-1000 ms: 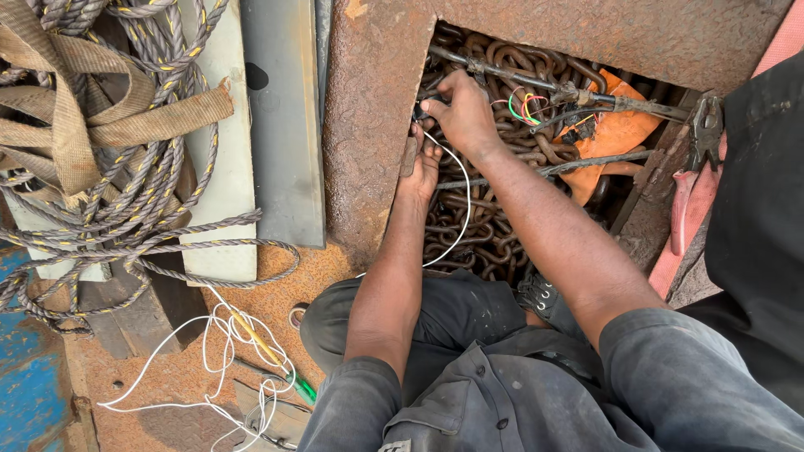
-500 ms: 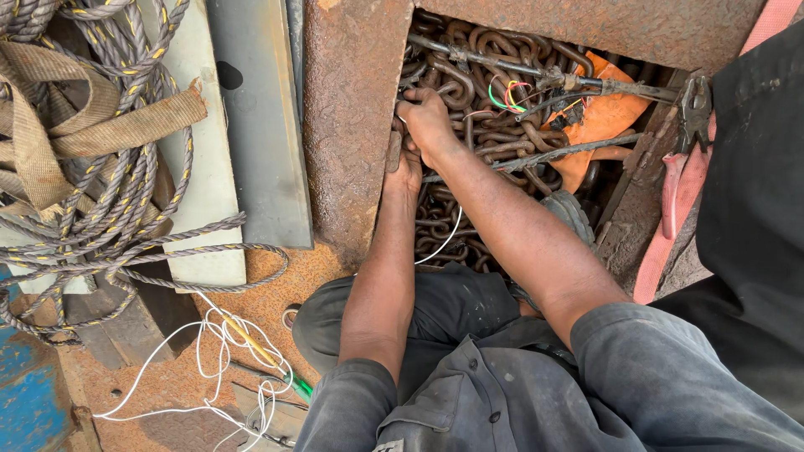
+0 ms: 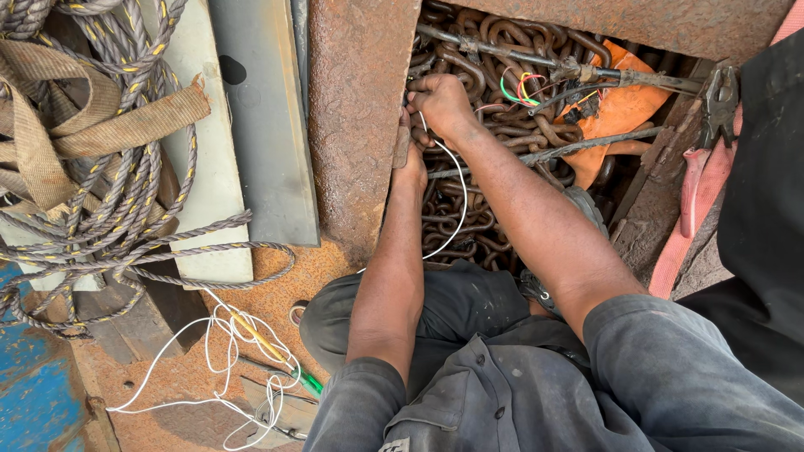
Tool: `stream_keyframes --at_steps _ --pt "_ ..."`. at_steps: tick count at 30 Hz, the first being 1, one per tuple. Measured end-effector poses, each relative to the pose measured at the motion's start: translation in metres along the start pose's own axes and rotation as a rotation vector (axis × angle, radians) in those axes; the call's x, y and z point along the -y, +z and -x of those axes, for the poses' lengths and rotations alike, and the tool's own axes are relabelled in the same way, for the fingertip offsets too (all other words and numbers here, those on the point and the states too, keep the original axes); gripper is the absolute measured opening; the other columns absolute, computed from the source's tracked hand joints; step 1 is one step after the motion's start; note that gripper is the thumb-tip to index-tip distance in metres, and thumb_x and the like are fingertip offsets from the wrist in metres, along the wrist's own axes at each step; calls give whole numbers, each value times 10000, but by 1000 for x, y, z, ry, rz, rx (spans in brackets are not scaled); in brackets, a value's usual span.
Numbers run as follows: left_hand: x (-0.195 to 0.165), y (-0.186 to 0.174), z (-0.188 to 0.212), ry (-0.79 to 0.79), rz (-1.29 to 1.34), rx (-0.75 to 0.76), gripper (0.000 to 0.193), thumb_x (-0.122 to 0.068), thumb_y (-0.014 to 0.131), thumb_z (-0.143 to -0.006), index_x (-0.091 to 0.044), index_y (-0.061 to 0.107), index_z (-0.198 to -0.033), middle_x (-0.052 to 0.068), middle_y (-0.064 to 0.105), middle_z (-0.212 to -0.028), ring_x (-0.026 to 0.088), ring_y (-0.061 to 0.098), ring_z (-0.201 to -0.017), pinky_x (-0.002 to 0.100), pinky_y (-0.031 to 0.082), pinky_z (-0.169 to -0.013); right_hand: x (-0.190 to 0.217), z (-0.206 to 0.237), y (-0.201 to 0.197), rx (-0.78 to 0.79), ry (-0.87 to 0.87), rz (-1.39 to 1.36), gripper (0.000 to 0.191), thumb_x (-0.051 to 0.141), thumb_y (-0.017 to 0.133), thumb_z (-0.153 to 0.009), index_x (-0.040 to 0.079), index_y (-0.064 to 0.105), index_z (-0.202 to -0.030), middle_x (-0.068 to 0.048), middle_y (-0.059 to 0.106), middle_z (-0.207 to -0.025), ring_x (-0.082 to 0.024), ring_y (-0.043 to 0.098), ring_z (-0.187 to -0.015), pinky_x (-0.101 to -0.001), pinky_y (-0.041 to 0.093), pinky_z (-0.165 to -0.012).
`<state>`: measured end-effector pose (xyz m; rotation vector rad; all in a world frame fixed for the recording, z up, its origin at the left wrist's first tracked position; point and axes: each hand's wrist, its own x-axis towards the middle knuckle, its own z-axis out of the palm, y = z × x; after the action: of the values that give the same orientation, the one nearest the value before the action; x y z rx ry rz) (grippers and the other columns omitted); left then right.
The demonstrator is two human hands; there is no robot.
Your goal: The person sits on a rusty metal deck and works inside a rectangular opening filled with heavy chains. They use pliers to strip and cut white wires, then twist and tape connections with black electrical tape.
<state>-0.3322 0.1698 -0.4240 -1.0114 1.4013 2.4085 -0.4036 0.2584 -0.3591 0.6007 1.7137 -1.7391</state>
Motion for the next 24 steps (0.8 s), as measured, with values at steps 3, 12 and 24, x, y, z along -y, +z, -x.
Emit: stream_keyframes --at_steps 3,12,24 --pt "0 2 -2 -21 -11 -60 384 -394 593 -1035 -107 600 -1290 -15 597 -884 63 505 -646 250 464 -580 3 -1 -4 -38 -97 194 230 113 703 -954 -27 728 -1134 -140 784 -890 -111 678 -624 -297 526 -528" --pt "-1 -1 -5 -65 74 -11 441 -409 663 -985 -94 582 -1284 37 660 -993 108 636 -841 271 540 -685 16 -10 -21 16 -46 416 190 183 722 -950 10 767 -885 -57 734 -743 -111 660 -607 -317 568 -625" --pt "0 3 -11 -10 52 -31 350 -312 640 -1007 -85 610 -1272 20 661 -1029 92 620 -795 224 511 -554 5 -3 -24 66 -230 575 208 241 665 -978 52 752 -990 -109 745 -836 -206 715 -798 -399 553 -770"
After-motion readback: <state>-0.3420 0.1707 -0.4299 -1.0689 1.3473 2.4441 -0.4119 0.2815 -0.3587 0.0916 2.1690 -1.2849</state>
